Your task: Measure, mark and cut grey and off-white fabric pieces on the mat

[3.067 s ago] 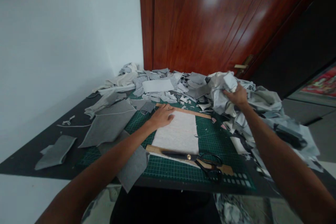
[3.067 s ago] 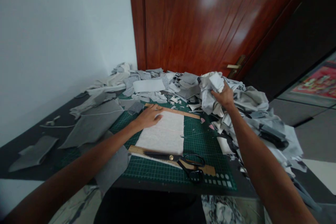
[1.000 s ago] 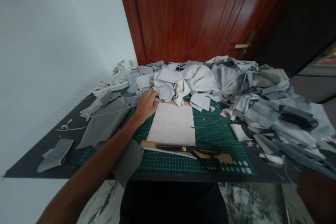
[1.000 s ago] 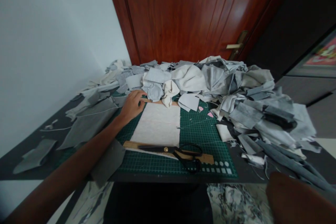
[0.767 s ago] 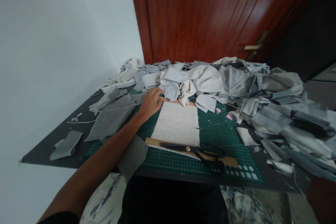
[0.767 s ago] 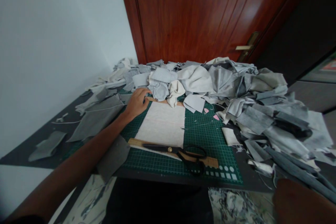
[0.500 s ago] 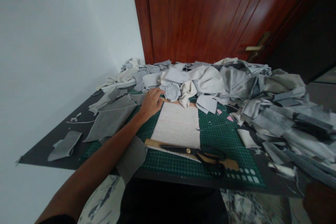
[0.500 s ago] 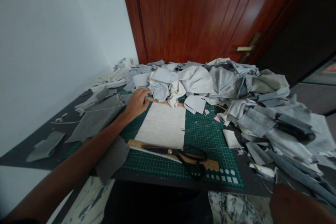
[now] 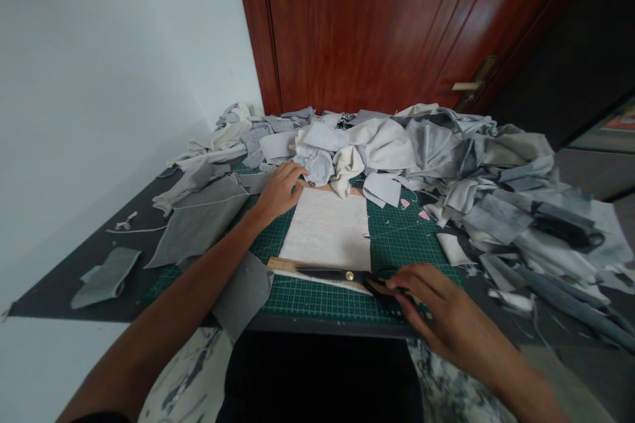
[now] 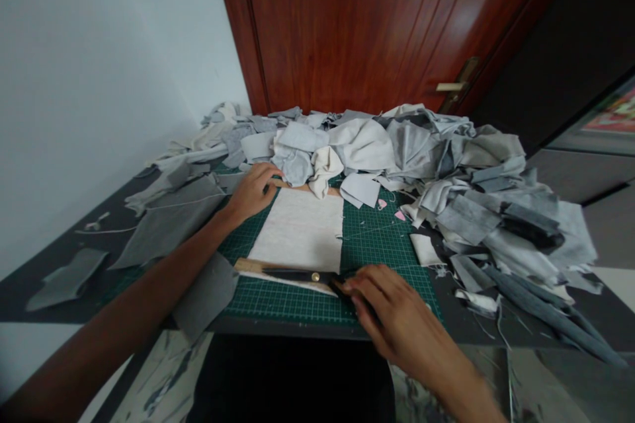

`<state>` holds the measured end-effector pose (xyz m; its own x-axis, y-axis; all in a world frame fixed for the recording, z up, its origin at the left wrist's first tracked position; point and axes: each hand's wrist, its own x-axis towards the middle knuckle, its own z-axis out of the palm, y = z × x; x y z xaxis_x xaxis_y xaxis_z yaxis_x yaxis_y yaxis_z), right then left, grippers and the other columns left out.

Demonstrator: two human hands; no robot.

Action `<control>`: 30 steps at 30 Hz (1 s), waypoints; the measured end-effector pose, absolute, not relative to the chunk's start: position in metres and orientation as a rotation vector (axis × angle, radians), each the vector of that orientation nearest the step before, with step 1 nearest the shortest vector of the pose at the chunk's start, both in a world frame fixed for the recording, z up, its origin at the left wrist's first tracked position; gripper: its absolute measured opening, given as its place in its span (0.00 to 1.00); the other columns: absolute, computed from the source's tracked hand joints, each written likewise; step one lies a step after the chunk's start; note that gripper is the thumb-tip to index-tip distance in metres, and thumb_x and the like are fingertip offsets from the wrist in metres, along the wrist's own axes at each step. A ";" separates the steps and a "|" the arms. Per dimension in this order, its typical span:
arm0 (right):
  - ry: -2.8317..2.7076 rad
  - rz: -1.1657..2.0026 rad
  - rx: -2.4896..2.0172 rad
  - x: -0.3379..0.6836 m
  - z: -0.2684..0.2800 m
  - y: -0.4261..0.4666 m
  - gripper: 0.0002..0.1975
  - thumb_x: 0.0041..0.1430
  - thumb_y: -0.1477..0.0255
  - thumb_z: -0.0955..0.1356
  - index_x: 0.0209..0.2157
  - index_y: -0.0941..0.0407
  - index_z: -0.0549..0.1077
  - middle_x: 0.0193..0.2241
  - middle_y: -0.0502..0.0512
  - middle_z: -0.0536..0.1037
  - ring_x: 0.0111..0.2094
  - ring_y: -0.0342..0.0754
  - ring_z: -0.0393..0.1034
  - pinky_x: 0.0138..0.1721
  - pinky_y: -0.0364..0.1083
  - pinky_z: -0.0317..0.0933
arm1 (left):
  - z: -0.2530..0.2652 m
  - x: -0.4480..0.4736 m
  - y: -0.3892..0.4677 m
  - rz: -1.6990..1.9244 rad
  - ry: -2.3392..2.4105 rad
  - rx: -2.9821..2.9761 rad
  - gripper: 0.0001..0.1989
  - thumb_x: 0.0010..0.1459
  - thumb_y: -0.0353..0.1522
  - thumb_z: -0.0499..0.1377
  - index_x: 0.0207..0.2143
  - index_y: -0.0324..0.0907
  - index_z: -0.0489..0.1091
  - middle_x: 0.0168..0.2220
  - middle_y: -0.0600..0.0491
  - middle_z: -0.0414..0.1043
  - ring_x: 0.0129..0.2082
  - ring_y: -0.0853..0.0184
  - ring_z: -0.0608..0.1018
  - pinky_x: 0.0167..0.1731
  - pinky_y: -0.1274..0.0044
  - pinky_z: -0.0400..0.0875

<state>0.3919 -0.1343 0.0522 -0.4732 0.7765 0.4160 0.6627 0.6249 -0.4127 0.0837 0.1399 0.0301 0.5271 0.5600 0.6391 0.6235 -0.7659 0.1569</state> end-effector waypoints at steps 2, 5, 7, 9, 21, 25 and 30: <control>-2.276 0.221 -1.263 0.388 0.045 -0.132 0.14 0.71 0.69 0.64 0.55 0.47 0.72 0.48 0.60 0.77 0.47 0.58 0.74 0.46 0.59 0.75 | 0.030 0.084 0.139 -1.024 -0.919 -2.762 0.15 0.63 0.23 0.51 0.47 0.41 0.73 0.46 0.46 0.73 0.52 0.59 0.73 0.56 0.67 0.69; -2.335 0.189 -1.402 0.386 0.035 -0.127 0.13 0.71 0.71 0.64 0.55 0.51 0.72 0.49 0.60 0.77 0.49 0.57 0.74 0.50 0.59 0.74 | 0.032 0.085 0.136 -0.903 -0.675 -2.935 0.14 0.65 0.23 0.50 0.42 0.40 0.75 0.42 0.47 0.75 0.46 0.61 0.75 0.51 0.70 0.70; -2.365 0.188 -1.428 0.387 0.029 -0.126 0.12 0.71 0.72 0.64 0.53 0.52 0.72 0.48 0.60 0.77 0.49 0.56 0.74 0.51 0.59 0.73 | 0.034 0.087 0.133 -0.827 -0.579 -3.027 0.13 0.65 0.23 0.51 0.39 0.41 0.75 0.38 0.49 0.76 0.42 0.63 0.77 0.49 0.72 0.69; -2.380 0.195 -1.438 0.389 0.025 -0.126 0.12 0.70 0.73 0.64 0.53 0.53 0.72 0.48 0.59 0.77 0.48 0.56 0.74 0.51 0.59 0.72 | 0.039 0.090 0.128 -0.759 -0.568 -3.109 0.13 0.65 0.24 0.51 0.37 0.41 0.75 0.36 0.51 0.77 0.39 0.65 0.77 0.47 0.74 0.69; -2.409 0.245 -1.437 0.395 0.019 -0.131 0.17 0.69 0.73 0.65 0.58 0.55 0.71 0.53 0.63 0.76 0.53 0.57 0.74 0.54 0.59 0.73 | 0.052 0.056 0.024 -0.288 -0.801 -3.489 0.10 0.71 0.30 0.52 0.45 0.42 0.74 0.44 0.49 0.77 0.43 0.64 0.79 0.45 0.77 0.68; -2.432 0.314 -1.396 0.400 0.018 -0.130 0.22 0.67 0.78 0.63 0.60 0.54 0.70 0.55 0.62 0.74 0.55 0.55 0.73 0.56 0.54 0.72 | 0.028 0.040 0.010 -0.524 -0.956 -3.492 0.13 0.73 0.33 0.51 0.44 0.41 0.75 0.44 0.48 0.76 0.45 0.63 0.77 0.48 0.75 0.69; -2.450 0.288 -1.459 0.398 0.015 -0.126 0.23 0.61 0.82 0.64 0.56 0.55 0.72 0.50 0.61 0.76 0.49 0.54 0.75 0.52 0.56 0.74 | 0.012 0.037 0.010 -0.731 -0.927 -3.546 0.16 0.74 0.37 0.51 0.44 0.42 0.77 0.43 0.48 0.75 0.45 0.63 0.77 0.49 0.74 0.70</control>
<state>0.3976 -0.1257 0.0153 -0.4537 0.8813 0.1325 0.8265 0.4717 -0.3074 0.0370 0.0101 0.0124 0.8176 0.5399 0.2002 0.3203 -0.7153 0.6211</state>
